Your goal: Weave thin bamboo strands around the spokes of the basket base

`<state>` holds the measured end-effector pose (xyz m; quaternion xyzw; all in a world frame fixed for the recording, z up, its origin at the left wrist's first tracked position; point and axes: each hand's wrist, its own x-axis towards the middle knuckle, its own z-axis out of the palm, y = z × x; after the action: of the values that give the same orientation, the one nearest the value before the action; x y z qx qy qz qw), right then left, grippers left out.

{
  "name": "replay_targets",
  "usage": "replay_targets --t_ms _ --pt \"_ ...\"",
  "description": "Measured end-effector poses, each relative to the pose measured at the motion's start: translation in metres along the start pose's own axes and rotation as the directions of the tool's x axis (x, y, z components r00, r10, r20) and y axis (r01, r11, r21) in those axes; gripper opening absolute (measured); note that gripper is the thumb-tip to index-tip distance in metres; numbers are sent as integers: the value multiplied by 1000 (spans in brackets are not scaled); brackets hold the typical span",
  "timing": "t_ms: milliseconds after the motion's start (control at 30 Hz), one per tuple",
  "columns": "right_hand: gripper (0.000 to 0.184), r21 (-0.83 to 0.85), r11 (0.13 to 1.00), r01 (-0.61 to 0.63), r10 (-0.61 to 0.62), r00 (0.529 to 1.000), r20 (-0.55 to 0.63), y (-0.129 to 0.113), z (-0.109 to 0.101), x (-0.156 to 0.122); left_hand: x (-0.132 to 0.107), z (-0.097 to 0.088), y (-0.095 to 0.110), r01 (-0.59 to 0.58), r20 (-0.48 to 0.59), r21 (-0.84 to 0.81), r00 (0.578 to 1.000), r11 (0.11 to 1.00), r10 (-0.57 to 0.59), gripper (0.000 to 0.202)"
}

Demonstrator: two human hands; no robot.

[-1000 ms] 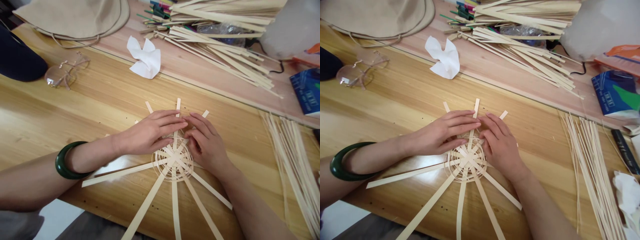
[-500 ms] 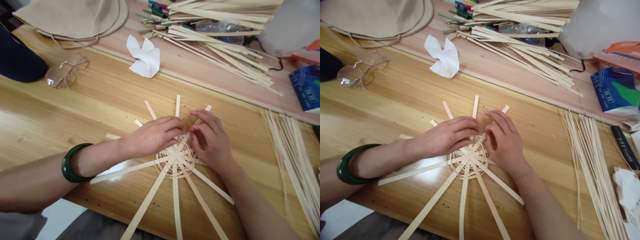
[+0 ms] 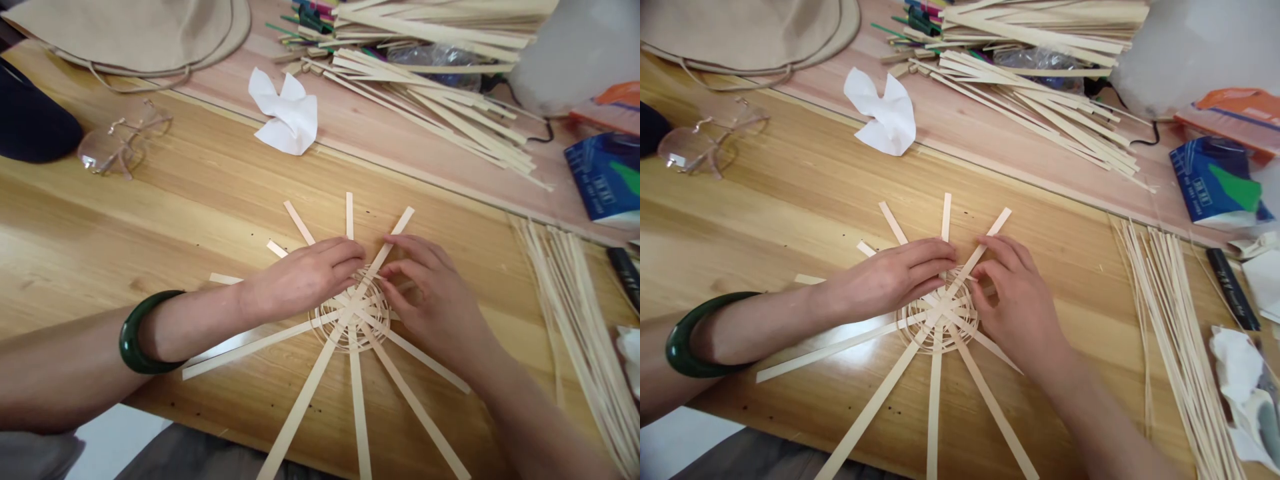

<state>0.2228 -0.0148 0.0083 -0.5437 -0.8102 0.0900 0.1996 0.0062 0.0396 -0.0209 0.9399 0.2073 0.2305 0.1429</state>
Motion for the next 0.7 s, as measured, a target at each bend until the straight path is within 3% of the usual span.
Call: replay_targets --t_ms 200,367,533,700 --pt "8 63 997 -34 41 991 -124 -8 14 -8 0 1 0 32 -11 -74 999 997 -33 30" --pt "8 69 996 -63 73 985 -158 -6 19 -12 0 0 -3 133 0 -251 990 959 -138 30" --pt "7 102 993 -57 74 981 -177 -8 26 -10 -1 -2 -5 195 -129 -281 963 940 -238 31" --pt "8 150 987 -55 84 978 -192 -9 29 -8 -2 0 -10 174 -178 -277 957 945 -229 32"
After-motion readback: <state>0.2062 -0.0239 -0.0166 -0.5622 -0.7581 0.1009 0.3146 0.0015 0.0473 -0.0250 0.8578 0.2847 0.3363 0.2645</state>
